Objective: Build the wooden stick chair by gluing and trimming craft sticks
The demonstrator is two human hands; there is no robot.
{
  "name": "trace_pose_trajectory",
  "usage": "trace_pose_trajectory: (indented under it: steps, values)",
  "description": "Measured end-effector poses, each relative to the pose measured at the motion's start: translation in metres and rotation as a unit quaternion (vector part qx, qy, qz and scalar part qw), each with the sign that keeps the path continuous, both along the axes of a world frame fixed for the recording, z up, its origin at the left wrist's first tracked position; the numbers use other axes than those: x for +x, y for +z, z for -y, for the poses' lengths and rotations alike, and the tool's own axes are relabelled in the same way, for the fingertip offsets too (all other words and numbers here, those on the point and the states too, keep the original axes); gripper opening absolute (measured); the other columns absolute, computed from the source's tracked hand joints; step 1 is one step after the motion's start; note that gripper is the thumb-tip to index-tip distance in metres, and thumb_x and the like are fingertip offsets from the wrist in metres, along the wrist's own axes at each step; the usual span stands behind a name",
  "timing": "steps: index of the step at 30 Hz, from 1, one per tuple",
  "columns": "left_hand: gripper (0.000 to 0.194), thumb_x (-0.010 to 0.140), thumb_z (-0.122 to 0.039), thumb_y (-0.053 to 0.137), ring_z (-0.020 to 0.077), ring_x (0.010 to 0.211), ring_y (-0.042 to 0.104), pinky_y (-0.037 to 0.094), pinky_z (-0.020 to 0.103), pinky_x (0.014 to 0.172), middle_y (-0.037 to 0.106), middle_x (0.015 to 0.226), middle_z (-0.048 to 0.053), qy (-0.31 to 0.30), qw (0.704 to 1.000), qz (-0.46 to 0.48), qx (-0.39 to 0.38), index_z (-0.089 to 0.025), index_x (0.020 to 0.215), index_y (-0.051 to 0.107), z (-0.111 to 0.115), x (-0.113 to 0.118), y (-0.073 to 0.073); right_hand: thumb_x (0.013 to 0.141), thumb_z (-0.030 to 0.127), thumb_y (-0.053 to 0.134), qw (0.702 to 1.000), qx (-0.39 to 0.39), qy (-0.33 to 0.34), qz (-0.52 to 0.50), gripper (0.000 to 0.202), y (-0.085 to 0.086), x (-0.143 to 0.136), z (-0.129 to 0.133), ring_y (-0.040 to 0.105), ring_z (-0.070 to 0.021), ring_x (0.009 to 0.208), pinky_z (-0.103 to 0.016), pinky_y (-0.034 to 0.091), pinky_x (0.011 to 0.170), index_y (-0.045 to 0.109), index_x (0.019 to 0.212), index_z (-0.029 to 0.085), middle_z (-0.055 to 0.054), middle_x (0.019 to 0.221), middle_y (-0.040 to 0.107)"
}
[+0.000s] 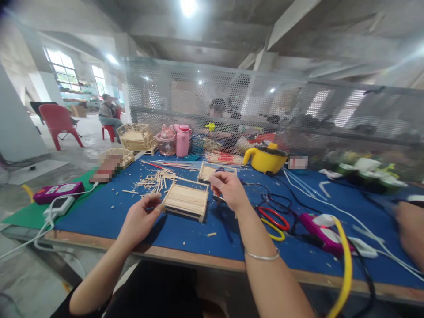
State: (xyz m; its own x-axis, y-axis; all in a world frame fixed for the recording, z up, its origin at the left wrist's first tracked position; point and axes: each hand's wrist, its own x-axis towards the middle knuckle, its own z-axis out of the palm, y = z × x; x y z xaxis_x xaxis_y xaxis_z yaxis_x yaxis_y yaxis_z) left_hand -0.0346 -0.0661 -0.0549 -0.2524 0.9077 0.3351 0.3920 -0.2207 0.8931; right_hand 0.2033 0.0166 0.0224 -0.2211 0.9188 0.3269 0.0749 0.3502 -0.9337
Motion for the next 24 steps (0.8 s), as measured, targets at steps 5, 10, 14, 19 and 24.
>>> trace_pose_trajectory:
  steps: [5,10,14,19,24]
  values:
    - [0.028,0.079,-0.033,0.058,0.0189,0.084,0.065,0.05,0.032,0.08,0.069,0.092,0.006,0.011,1.0,-0.012,0.023,-0.018,0.102,0.065,0.003,0.002,-0.003,0.072,0.046,0.065,0.991,0.052,0.051,0.114,0.03,0.012,-0.037,0.006,0.05,-0.0095,0.05,-0.024,0.039,0.049,0.064,0.084,0.018,0.0,0.062,0.06]
    - [0.031,0.079,-0.035,0.057,0.0182,0.084,0.065,0.05,0.031,0.08,0.07,0.092,0.006,-0.002,1.0,0.009,0.008,-0.017,0.103,0.064,0.002,-0.006,0.003,0.073,0.042,0.058,0.997,0.062,-0.043,-0.023,0.02,0.034,-0.026,-0.007,0.061,-0.0139,0.07,-0.028,0.048,0.064,0.051,0.08,0.024,-0.001,0.078,0.063]
    - [0.033,0.077,-0.037,0.058,0.0171,0.077,0.063,0.048,0.029,0.073,0.07,0.087,0.005,-0.007,0.999,-0.022,0.03,-0.016,0.1,0.065,-0.016,-0.025,0.029,0.066,0.035,0.057,0.992,0.023,-0.105,-0.073,0.021,0.025,0.0,-0.016,0.062,-0.0141,0.071,-0.027,0.049,0.063,0.047,0.082,0.024,0.0,0.08,0.062]
    - [0.033,0.076,-0.039,0.056,0.0166,0.07,0.06,0.045,0.027,0.066,0.069,0.078,0.005,-0.009,0.994,-0.104,0.031,-0.014,0.094,0.068,-0.068,-0.032,0.065,0.06,0.023,0.049,0.991,-0.043,-0.093,-0.084,0.013,-0.005,0.011,-0.019,0.046,-0.0084,0.047,-0.019,0.034,0.041,0.043,0.072,0.022,0.005,0.059,0.049]
    - [0.036,0.076,-0.042,0.055,0.0165,0.068,0.06,0.045,0.027,0.063,0.07,0.078,0.006,-0.053,0.996,-0.073,0.007,-0.013,0.092,0.068,-0.095,-0.024,0.062,0.063,0.022,0.05,0.994,-0.053,-0.066,-0.074,0.017,-0.011,0.01,-0.017,0.037,-0.0063,0.043,-0.019,0.025,0.038,0.05,0.079,0.021,0.006,0.056,0.046]
